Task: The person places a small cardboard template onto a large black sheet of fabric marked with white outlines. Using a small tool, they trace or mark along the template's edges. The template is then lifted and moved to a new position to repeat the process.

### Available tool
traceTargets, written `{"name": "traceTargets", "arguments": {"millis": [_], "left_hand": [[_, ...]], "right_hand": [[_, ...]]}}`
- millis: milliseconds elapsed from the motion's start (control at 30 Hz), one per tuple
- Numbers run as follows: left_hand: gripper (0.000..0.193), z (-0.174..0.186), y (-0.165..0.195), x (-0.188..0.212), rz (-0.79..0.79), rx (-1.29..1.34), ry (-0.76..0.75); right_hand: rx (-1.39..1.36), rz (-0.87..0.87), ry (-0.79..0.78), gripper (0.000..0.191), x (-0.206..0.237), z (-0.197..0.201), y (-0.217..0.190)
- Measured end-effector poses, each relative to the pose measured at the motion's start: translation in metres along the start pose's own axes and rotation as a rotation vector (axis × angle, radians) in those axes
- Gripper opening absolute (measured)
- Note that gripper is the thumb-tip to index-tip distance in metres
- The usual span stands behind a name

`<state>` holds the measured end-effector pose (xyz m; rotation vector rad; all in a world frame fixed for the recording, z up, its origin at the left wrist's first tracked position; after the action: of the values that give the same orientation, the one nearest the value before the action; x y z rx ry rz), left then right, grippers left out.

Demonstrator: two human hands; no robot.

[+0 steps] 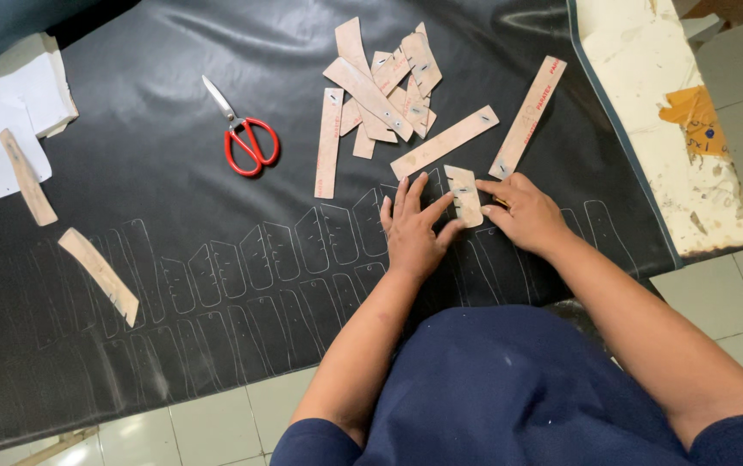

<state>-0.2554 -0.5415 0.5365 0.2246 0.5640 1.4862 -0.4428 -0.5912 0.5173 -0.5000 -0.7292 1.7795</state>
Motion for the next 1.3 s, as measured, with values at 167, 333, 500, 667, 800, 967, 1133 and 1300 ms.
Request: {"name": "traceTargets", "arguments": {"millis": [167,333,500,667,800,967,1133,1300], "left_hand": [[0.041,-0.001,0.002,0.001,0.002,-0.001,0.019],[0.042,-0.001,0.002,0.001,0.011,-0.005,0.001],[0.043,0.000,0.004,-0.001,0.004,-0.002,0.004],[0.043,-0.001,0.005,0.000,0.000,-0.003,0.001],[0.044,-0.001,0.006,0.000,-0.007,-0.013,-0.002],[0.044,0.002,0.008,-0.001,-0.001,-0.014,-0.009],[0.029,-0.010,0.020,-0.003,-0.064,-0.063,-0.092],[0.025,-0.049,0.046,0.007,-0.364,-0.343,-0.249]], "right_hand": [[-0.003,-0.005,-0.008,0.044,0.001,0.002,0.001],[0.000,0.010,-0.005,0.045,0.001,0.001,-0.001],[-0.007,0.012,-0.002,0.045,0.002,0.004,-0.002],[0.012,0.012,0.000,0.044,0.002,0.005,-0.002],[0.010,0.029,0.007,0.044,0.002,0.007,-0.005],[-0.013,0.029,0.005,0.044,0.003,0.006,-0.003],[-0.012,0.042,-0.001,0.044,0.002,0.002,0.005],[-0.043,0.268,0.133,0.028,-0.009,0.018,-0.020]]}}
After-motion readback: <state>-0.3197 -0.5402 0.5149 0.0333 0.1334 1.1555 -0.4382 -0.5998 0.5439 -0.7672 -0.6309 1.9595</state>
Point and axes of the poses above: each hand's wrist, its own x-axis away from the middle knuckle, its own z-axis out of the back of the hand, y = z × x, the point moved 8 cm from there along -x, towards the middle knuckle, and after that the axes turned 6 degrees about -x, right-handed, at the moved point
